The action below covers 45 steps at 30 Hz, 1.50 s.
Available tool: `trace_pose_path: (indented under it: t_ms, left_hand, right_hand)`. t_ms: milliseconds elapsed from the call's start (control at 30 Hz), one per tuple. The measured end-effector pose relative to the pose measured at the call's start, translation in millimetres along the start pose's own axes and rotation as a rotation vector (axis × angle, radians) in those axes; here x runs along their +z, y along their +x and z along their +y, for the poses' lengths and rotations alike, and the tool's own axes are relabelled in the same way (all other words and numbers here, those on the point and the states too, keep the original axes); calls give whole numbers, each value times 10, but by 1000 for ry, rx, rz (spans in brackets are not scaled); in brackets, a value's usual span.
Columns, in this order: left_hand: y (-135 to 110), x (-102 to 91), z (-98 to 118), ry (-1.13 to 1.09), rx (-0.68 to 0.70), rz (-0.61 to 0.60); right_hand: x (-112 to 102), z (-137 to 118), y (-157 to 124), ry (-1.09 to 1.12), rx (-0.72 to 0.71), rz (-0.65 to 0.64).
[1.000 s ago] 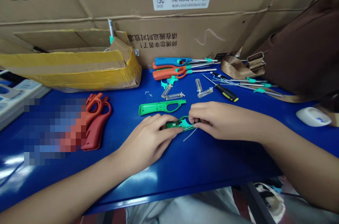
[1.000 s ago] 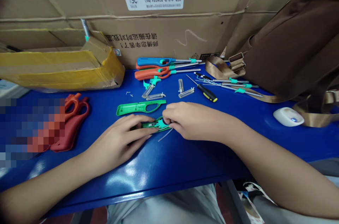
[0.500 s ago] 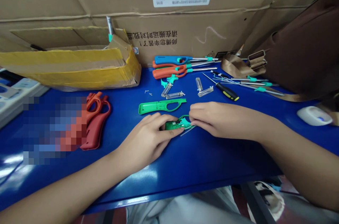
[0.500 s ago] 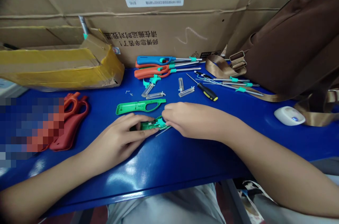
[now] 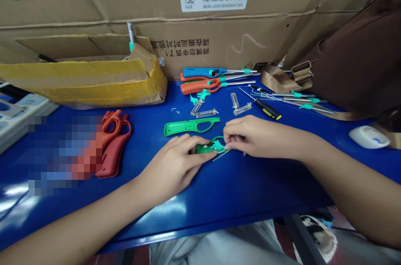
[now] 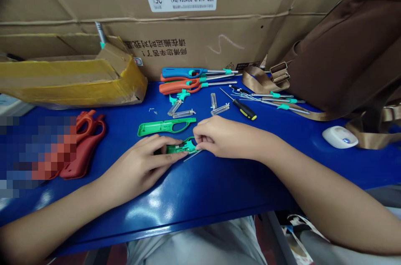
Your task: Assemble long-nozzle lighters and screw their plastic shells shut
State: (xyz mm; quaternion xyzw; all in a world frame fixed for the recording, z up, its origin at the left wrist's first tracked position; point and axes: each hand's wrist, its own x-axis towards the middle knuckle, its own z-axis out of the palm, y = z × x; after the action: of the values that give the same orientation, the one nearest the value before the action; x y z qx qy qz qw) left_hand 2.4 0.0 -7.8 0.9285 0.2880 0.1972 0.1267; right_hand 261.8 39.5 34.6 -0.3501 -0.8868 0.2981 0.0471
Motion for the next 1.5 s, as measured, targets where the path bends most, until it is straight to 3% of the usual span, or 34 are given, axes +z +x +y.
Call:
trace_pose_path:
  t_ms: [267,400,533,633,800,1300,1500]
  left_hand:
    - [21,-39,11,4,23,55]
    - [28,-67,1,-30,12,130]
    - [24,-65,-3,-36,-10,110]
    - [19,-61,12,-37,-25,80]
    - [15,-64,31,-24,-40,45]
    - [9,-53,43,-23,-34,39]
    - [9,-43,40,-24,-30,34]
  right_hand:
    - [-18,-89,-67,-80,-38,-31]
    - [0,-26,-28,-172,-54,210]
    - [-44,181,-1,-490,122,371]
    - [-57,383,12,-634,204,355]
    - [-35,543,52,-549,186,338]
    - [-16,374,89,-573,170,278]
    - [-32,341,63,-613,241,255]
